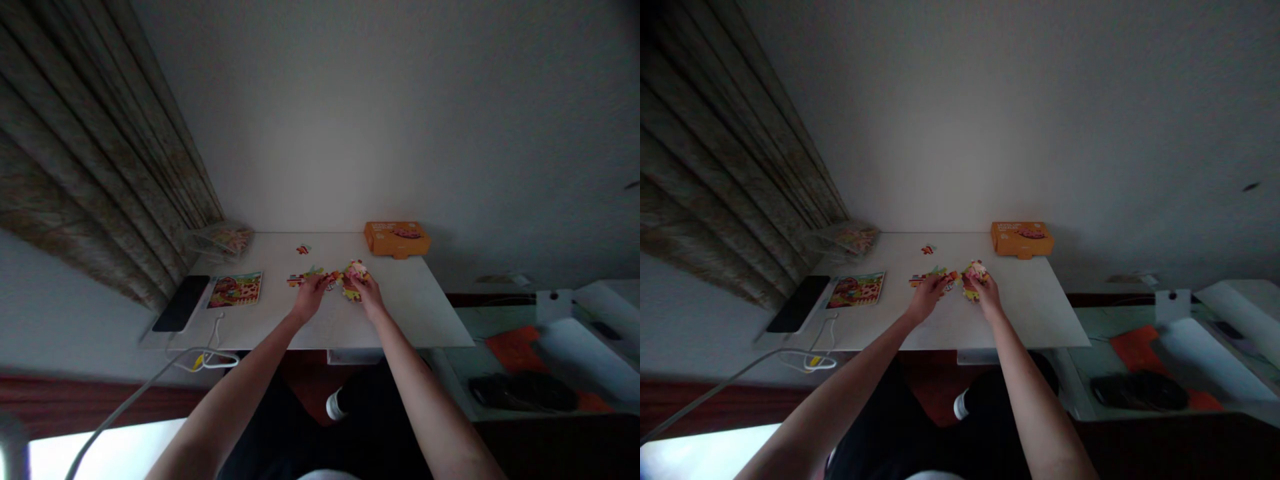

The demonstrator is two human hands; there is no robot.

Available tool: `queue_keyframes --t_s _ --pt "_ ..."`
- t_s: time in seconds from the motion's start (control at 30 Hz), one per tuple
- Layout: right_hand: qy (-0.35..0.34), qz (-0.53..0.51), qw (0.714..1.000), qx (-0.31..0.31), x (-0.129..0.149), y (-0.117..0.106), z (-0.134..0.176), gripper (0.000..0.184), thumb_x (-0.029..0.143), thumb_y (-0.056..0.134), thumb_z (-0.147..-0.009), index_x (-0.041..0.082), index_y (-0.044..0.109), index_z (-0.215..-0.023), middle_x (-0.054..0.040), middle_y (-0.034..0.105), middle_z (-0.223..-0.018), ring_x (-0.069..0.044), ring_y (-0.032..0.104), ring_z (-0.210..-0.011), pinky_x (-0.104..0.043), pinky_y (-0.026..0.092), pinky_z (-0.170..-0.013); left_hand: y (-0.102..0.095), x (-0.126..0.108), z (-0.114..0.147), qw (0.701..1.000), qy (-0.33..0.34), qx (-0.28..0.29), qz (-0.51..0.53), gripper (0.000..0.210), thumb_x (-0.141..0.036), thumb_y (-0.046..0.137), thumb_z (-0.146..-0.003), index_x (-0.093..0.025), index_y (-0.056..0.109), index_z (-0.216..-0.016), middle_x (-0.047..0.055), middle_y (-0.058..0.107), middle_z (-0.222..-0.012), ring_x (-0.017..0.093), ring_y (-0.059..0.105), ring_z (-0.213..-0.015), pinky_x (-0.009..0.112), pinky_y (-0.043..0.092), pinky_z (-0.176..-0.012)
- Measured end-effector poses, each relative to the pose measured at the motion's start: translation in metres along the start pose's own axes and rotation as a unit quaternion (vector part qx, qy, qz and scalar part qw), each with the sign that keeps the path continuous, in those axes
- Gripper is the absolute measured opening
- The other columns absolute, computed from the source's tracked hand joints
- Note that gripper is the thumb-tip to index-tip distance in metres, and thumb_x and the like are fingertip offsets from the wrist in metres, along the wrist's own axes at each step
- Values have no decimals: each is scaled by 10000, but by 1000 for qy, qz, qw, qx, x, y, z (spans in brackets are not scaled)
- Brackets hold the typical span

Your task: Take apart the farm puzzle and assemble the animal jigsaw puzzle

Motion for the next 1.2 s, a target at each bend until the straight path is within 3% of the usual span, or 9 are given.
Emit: queue_keyframes --t_s 0.1,0.23,0.47,0.6,0.77,0.87,0.97,1.1,1.2 --pt "48 -31 998 34 -3 9 5 588 602 853 -653 229 720 -1088 -70 798 -998 -249 751 -822 -330 588 -650 22 -7 7 992 -48 21 113 229 -380 598 -952 -195 721 -898 20 715 -796 165 646 -743 288 536 -744" --pt "73 -76 993 51 -8 18 15 550 658 796 -707 257 704 -1071 -65 798 -1005 -223 743 -766 -300 566 -584 39 -12 15 981 -103 -29 162 183 -349 633 -935 -179 693 -969 35 728 -834 172 676 -766 284 535 -736" --pt "72 -58 993 71 -3 22 23 585 769 660 -796 235 727 -1025 -94 789 -879 -279 752 -816 -366 596 -645 36 -13 19 976 -130 -96 149 97 -252 633 -937 -191 664 -1006 64 753 -917 184 717 -820 298 549 -780" --pt "57 -14 995 77 -3 24 26 545 633 850 -683 237 723 -1034 -71 792 -1003 -270 748 -887 -352 595 -714 35 -12 21 979 -106 -88 149 113 -238 623 -934 -192 668 -1028 72 755 -934 193 719 -837 319 562 -799" --pt "56 -9 997 59 -7 21 26 490 517 914 -618 205 749 -959 -67 795 -951 -248 744 -815 -347 593 -713 32 0 22 988 -87 -61 113 135 -227 609 -933 -187 685 -1036 77 731 -918 193 701 -813 338 576 -810" --pt "57 -14 998 25 -8 15 27 487 501 927 -604 192 748 -935 -64 791 -885 -234 730 -739 -334 588 -664 2 12 10 995 -40 -87 29 255 -128 527 -920 -189 681 -1114 111 706 -1088 214 692 -968 373 570 -908" --pt "54 -38 998 4 -6 10 28 515 474 943 -585 200 736 -969 -46 788 -882 -217 720 -712 -317 585 -638 -58 27 -14 985 -12 -120 -127 459 -6 469 -840 -193 664 -1212 133 654 -1243 254 627 -1177 425 511 -1039" --pt "54 -52 997 4 -6 9 32 521 457 952 -573 206 726 -970 -35 785 -901 -203 721 -721 -309 590 -648 -154 53 -49 917 -40 -131 -376 550 11 444 -835 -206 642 -1300 154 567 -1422 334 491 -1363 569 366 -1153" --pt "51 -56 997 11 -8 9 32 482 446 946 -587 215 721 -944 -40 785 -906 -210 729 -737 -316 592 -655 -216 75 -64 875 -52 -130 -463 530 -22 397 -898 -188 614 -1352 161 495 -1519 359 410 -1425 680 242 -1188"
Point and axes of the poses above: each hand's wrist, its own z-axis away from the middle knuckle, its own y-axis out of the palm, x = y × z, the point moved 3 cm from there along -z, towards the middle knuckle
